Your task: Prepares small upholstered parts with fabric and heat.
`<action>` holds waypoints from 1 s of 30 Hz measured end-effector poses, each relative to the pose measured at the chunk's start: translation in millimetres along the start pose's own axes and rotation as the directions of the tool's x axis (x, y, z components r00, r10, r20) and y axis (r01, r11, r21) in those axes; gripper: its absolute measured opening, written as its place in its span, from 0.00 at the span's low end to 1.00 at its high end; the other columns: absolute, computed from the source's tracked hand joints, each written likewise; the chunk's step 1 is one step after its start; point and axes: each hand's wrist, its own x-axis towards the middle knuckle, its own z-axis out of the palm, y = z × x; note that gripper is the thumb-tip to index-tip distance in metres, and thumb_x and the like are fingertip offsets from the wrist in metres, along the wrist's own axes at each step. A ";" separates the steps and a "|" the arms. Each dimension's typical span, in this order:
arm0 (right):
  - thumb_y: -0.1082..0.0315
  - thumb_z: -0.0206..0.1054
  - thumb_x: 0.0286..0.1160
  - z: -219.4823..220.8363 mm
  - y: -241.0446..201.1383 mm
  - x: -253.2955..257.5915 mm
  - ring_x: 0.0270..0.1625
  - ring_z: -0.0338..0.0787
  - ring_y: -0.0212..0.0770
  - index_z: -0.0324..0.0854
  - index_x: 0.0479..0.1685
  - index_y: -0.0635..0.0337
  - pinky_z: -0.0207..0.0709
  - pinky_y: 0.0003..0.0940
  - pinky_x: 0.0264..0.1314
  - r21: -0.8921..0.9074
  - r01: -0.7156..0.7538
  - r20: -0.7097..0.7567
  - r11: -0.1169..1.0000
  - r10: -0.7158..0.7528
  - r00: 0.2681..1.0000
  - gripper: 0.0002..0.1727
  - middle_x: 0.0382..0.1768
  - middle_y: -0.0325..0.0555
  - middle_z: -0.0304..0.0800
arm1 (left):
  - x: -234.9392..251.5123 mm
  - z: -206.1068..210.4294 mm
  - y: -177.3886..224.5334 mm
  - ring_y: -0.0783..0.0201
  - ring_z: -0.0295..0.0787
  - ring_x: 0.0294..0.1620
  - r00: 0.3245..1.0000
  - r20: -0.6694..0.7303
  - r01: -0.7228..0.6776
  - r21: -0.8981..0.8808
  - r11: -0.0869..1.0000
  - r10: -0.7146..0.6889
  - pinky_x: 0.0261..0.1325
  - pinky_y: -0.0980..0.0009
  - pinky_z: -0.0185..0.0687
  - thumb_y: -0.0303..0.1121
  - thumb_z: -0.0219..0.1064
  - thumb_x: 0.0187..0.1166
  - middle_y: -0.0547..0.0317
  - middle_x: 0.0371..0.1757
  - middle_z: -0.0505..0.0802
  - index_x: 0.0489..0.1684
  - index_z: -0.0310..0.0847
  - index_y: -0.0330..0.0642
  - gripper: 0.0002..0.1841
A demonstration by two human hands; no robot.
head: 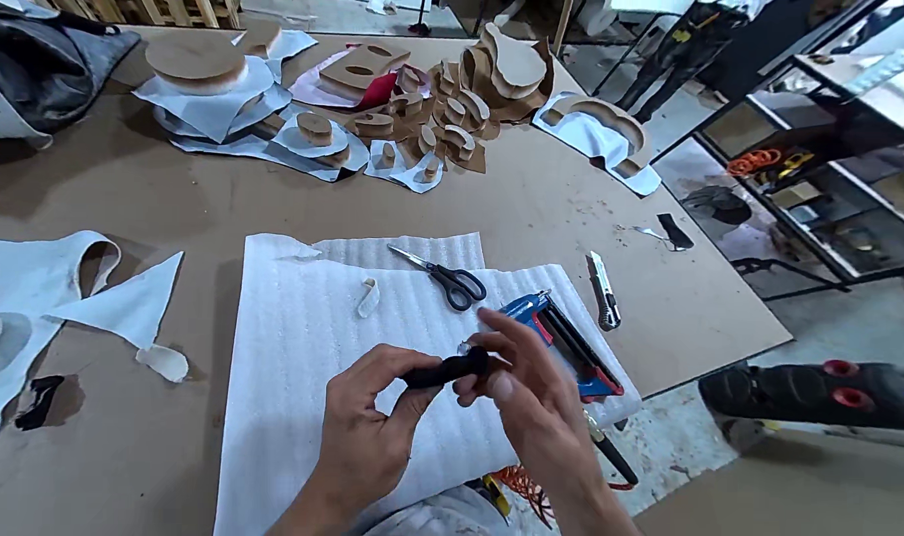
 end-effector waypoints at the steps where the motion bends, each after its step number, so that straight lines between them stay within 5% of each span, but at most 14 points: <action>1: 0.49 0.70 0.80 -2.7 -0.9 0.8 0.45 0.93 0.38 0.72 0.82 0.47 0.92 0.34 0.47 -0.057 0.050 0.037 0.997 -0.048 0.998 0.32 0.57 0.44 0.90 | 1.0 -2.7 -0.3 0.68 0.93 0.48 1.000 0.010 0.008 -0.009 1.000 -0.008 0.55 0.70 0.92 0.34 0.73 0.79 0.63 0.46 0.95 0.49 0.92 0.44 0.08; 4: 0.63 0.74 0.77 -6.7 -1.1 5.6 0.43 0.92 0.36 0.85 0.68 0.53 0.91 0.32 0.48 -0.100 0.140 0.117 0.985 -0.128 0.985 0.20 0.49 0.44 0.91 | 1.3 -3.5 1.2 0.68 0.92 0.49 0.998 0.046 0.042 -0.056 0.998 -0.039 0.56 0.69 0.91 0.35 0.72 0.81 0.64 0.45 0.94 0.49 0.92 0.45 0.08; 8: 0.64 0.74 0.77 -13.2 1.4 16.3 0.42 0.92 0.32 0.89 0.55 0.54 0.92 0.27 0.45 -0.135 0.236 0.237 0.962 -0.200 0.951 0.12 0.45 0.39 0.91 | -2.3 0.9 10.6 0.69 0.91 0.55 0.999 0.031 -0.016 0.012 1.000 0.016 0.62 0.67 0.90 0.35 0.73 0.80 0.64 0.50 0.93 0.55 0.89 0.44 0.11; 10: 0.63 0.75 0.77 -17.2 2.8 20.7 0.43 0.92 0.32 0.89 0.54 0.54 0.92 0.27 0.45 -0.154 0.291 0.287 0.944 -0.240 0.928 0.11 0.45 0.39 0.91 | -3.9 3.4 19.4 0.69 0.90 0.56 0.998 0.032 -0.060 0.083 0.995 0.057 0.61 0.68 0.90 0.36 0.76 0.78 0.62 0.53 0.93 0.60 0.87 0.43 0.16; 17: 0.62 0.74 0.78 -34.6 3.8 28.1 0.46 0.93 0.29 0.86 0.58 0.52 0.92 0.24 0.47 -0.078 0.431 0.393 0.899 -0.370 0.842 0.13 0.48 0.36 0.92 | -13.4 19.3 46.1 0.72 0.93 0.50 0.996 -0.010 -0.084 0.278 0.957 0.090 0.56 0.74 0.91 0.35 0.74 0.80 0.59 0.47 0.96 0.52 0.92 0.38 0.11; 30: 0.62 0.69 0.83 -13.6 -8.2 16.2 0.48 0.91 0.28 0.88 0.53 0.62 0.89 0.22 0.51 -0.082 0.514 0.376 0.854 -0.451 0.810 0.13 0.47 0.41 0.92 | -13.1 -2.3 57.5 0.72 0.92 0.47 0.992 0.027 -0.125 0.230 0.965 0.122 0.53 0.75 0.90 0.34 0.72 0.81 0.60 0.45 0.96 0.49 0.93 0.39 0.09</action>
